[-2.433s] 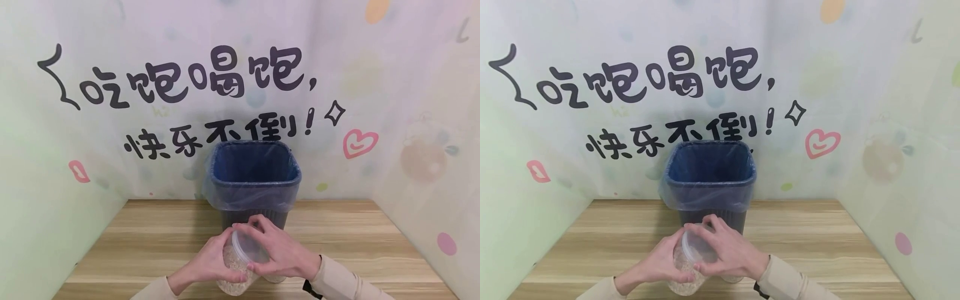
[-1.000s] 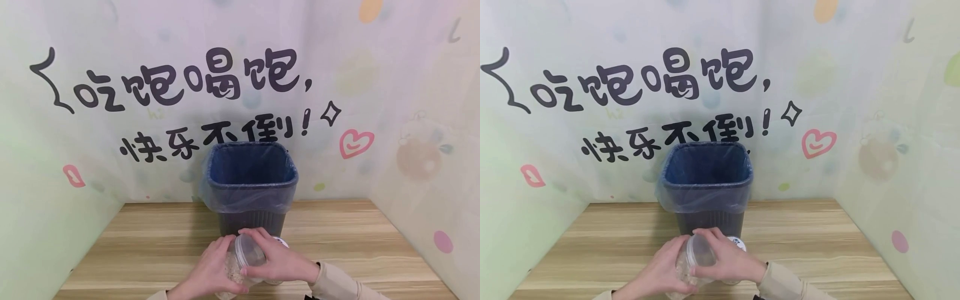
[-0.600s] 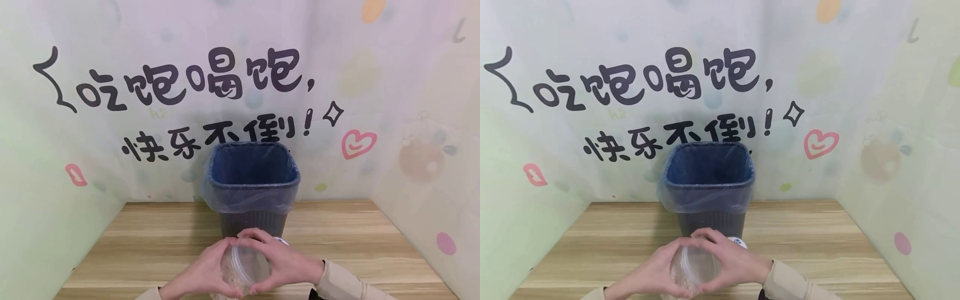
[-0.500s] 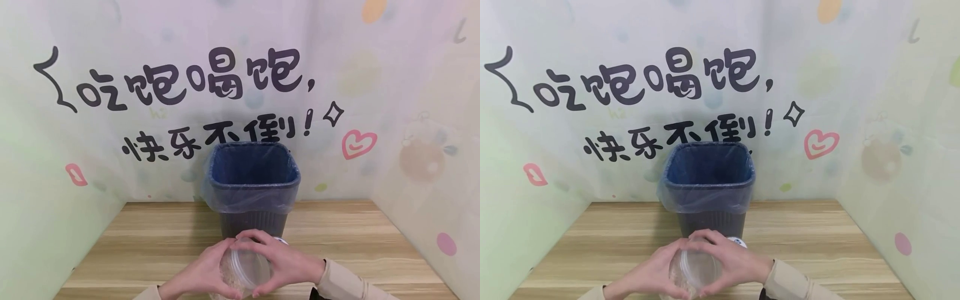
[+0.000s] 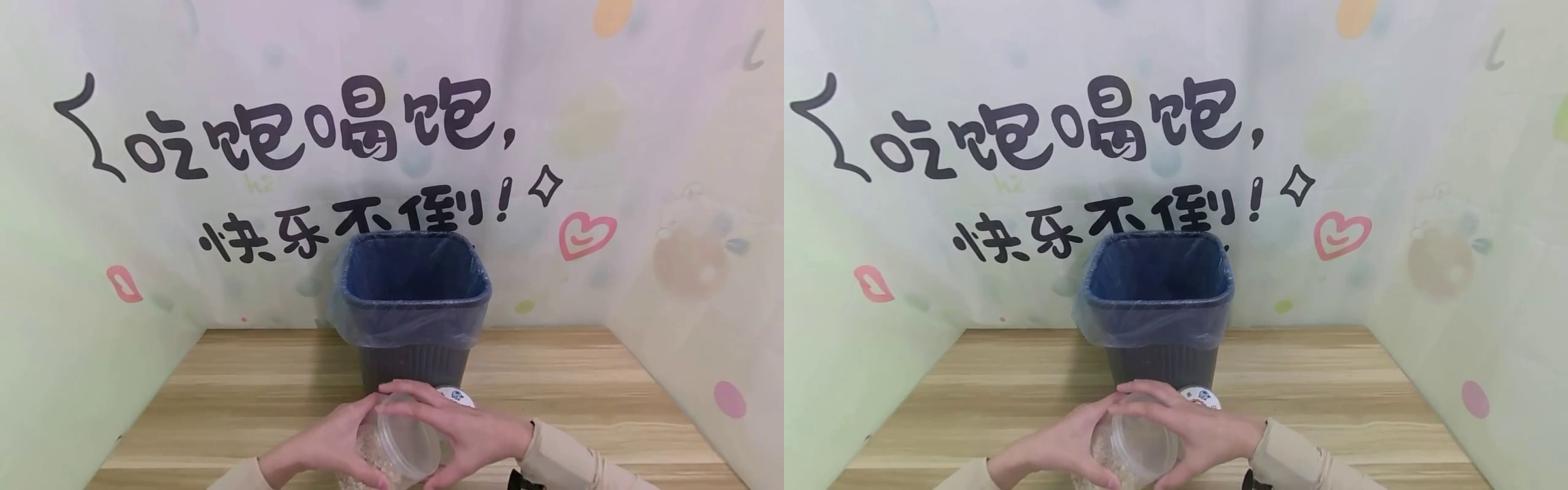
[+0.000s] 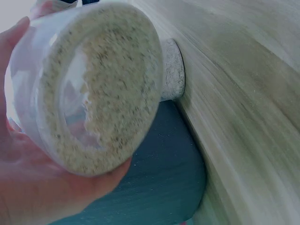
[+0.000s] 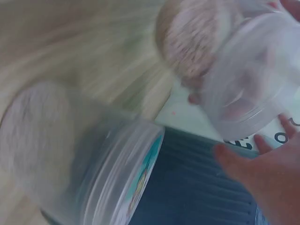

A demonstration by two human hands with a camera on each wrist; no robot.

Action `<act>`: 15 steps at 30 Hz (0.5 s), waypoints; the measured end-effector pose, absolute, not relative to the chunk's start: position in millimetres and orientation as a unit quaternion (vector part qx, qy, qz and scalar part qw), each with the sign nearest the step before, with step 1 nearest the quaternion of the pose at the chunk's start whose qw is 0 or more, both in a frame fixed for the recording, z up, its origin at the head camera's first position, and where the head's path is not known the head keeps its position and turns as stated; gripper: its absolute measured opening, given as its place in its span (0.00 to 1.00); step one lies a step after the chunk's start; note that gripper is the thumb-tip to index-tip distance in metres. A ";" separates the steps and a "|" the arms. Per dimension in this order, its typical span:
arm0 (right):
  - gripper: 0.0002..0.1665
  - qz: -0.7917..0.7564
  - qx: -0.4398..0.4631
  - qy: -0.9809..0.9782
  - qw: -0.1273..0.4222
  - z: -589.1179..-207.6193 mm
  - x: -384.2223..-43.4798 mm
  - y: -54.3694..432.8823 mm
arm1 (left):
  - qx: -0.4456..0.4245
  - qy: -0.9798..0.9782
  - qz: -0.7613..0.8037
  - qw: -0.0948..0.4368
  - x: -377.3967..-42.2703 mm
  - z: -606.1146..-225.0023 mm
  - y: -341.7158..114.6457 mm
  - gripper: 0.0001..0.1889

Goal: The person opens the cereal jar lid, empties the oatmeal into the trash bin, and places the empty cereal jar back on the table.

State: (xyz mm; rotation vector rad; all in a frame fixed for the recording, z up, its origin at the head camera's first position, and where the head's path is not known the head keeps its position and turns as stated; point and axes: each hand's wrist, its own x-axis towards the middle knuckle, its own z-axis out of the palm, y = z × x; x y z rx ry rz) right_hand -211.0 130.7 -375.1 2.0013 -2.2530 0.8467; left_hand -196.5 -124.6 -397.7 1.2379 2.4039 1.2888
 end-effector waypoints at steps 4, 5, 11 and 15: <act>0.54 0.342 0.535 -0.770 -0.057 -377.9 -205.8 128.2 | 0.386 0.833 0.395 0.018 -192.6 -399.0 -119.8 0.46; 0.53 0.353 0.504 -0.785 -0.063 -378.5 -204.4 127.2 | 0.374 0.844 0.384 0.003 -191.3 -399.2 -118.5 0.47; 0.48 0.371 0.406 -0.834 -0.040 -383.1 -198.4 121.3 | 0.324 0.877 0.352 -0.040 -187.5 -399.4 -113.2 0.47; 0.50 0.347 0.444 -0.826 0.013 -384.7 -198.9 120.4 | 0.335 0.870 0.359 -0.040 -189.7 -399.6 -115.0 0.47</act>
